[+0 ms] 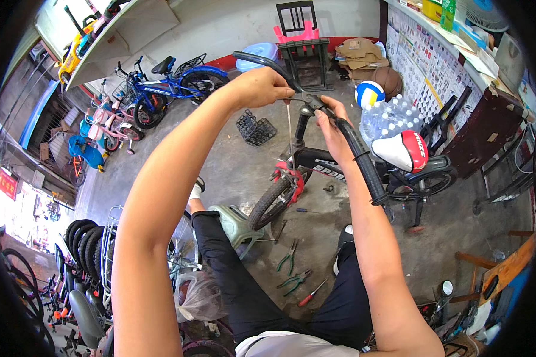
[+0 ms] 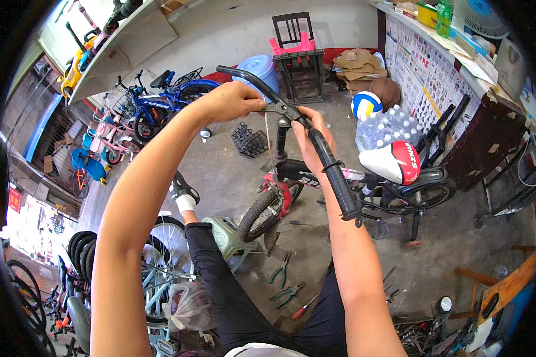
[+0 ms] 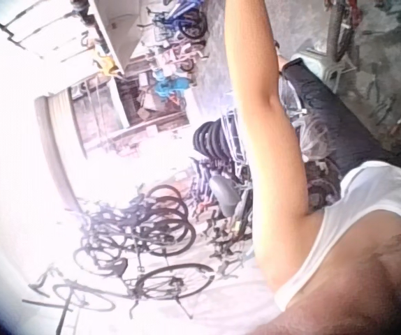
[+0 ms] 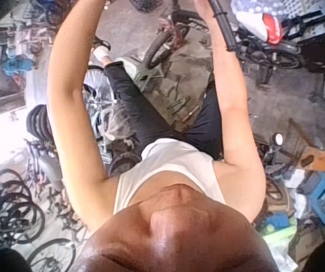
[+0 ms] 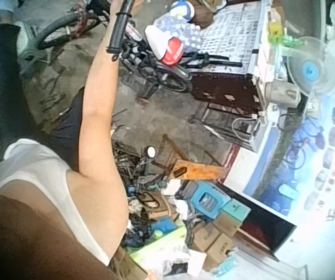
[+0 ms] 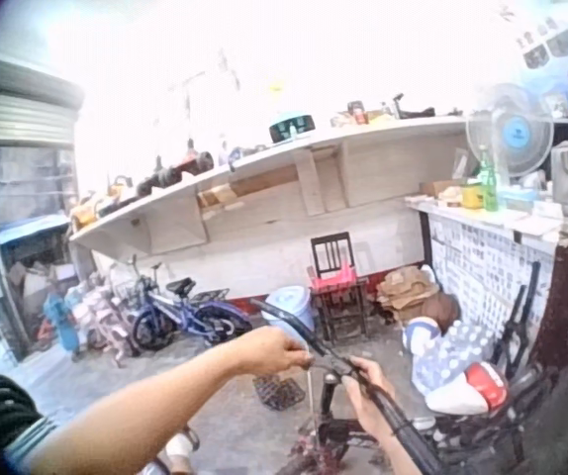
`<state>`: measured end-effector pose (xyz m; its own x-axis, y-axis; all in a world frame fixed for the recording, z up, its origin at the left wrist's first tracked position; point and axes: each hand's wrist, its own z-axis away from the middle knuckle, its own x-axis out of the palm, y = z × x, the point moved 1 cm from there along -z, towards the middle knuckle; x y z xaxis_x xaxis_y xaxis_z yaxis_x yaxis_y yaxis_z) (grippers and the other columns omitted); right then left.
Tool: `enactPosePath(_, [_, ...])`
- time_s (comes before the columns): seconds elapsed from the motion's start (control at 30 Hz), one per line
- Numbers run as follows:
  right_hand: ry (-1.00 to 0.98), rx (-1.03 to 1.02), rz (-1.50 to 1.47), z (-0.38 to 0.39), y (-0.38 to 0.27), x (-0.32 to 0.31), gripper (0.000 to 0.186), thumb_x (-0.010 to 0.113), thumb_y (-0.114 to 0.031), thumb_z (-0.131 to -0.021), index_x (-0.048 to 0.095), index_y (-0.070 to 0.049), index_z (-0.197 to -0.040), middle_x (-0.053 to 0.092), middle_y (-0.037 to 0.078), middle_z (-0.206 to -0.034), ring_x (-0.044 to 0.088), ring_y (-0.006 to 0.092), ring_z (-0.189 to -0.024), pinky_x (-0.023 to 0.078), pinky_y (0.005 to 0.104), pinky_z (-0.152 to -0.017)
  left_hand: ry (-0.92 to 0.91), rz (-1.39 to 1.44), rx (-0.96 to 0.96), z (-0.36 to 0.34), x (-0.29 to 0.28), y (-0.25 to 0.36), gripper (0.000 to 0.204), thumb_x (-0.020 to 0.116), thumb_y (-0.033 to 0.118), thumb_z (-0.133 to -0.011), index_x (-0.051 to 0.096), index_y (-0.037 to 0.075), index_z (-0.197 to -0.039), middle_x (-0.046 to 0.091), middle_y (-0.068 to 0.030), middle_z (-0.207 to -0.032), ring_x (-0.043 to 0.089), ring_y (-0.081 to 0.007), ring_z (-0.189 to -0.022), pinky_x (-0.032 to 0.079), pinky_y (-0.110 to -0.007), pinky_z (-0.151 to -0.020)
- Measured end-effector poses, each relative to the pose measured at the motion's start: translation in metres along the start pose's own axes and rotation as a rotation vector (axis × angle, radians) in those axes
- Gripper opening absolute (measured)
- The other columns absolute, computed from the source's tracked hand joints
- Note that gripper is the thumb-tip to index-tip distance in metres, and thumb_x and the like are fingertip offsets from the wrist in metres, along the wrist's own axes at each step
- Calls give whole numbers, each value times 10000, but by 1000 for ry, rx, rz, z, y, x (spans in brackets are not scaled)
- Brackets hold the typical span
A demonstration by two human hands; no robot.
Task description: The person picks up a wrench from a tool tray, then uses their hands to detach and pull out the handlebar and cables from a bicycle frame.
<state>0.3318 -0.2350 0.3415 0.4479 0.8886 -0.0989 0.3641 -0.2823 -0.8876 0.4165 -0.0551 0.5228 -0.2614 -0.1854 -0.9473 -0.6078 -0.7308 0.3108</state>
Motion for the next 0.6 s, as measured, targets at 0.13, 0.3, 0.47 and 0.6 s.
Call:
enactPosePath(0.13, [-21, -19, 50, 1, -3, -1, 469, 676, -343, -1015, 580, -83, -1393, 728, 163, -1223, 722, 328, -1100, 547, 414, -945, -308, -155, -41, -25, 1, -1, 312, 736, 446, -928, 846, 156, -902, 676, -29, -712, 636, -173, -698, 514, -370, -674])
enactPosePath(0.3, [-30, -41, 95, 1, -6, -2, 467, 676, -345, -1014, 580, -83, -1388, 728, 168, -1204, 721, 342, -1080, 550, 422, -926, -274, -238, -77, -41, -4, -8, 360, 761, 457, -917, 836, 112, -850, 702, -14, -714, 628, -169, -658, 514, -355, -638])
enactPosePath(0.47, [-20, -51, 83, -1, -4, -3, 460, 680, -339, -1015, 579, -83, -1384, 733, 167, -1173, 726, 344, -1058, 553, 421, -910, -385, -195, -160, -48, -4, -8, 363, 765, 480, -938, 842, 129, -888, 727, -16, -772, 662, -155, -701, 525, -336, -656])
enactPosePath(0.6, [-6, -90, 106, 1, -9, -2, 455, 680, -335, -1017, 579, -85, -1383, 734, 169, -1159, 727, 344, -1043, 553, 420, -905, -487, -173, -283, -47, -4, -12, 417, 739, 579, -930, 852, 177, -927, 755, -3, -794, 704, -163, -788, 507, -360, -705])
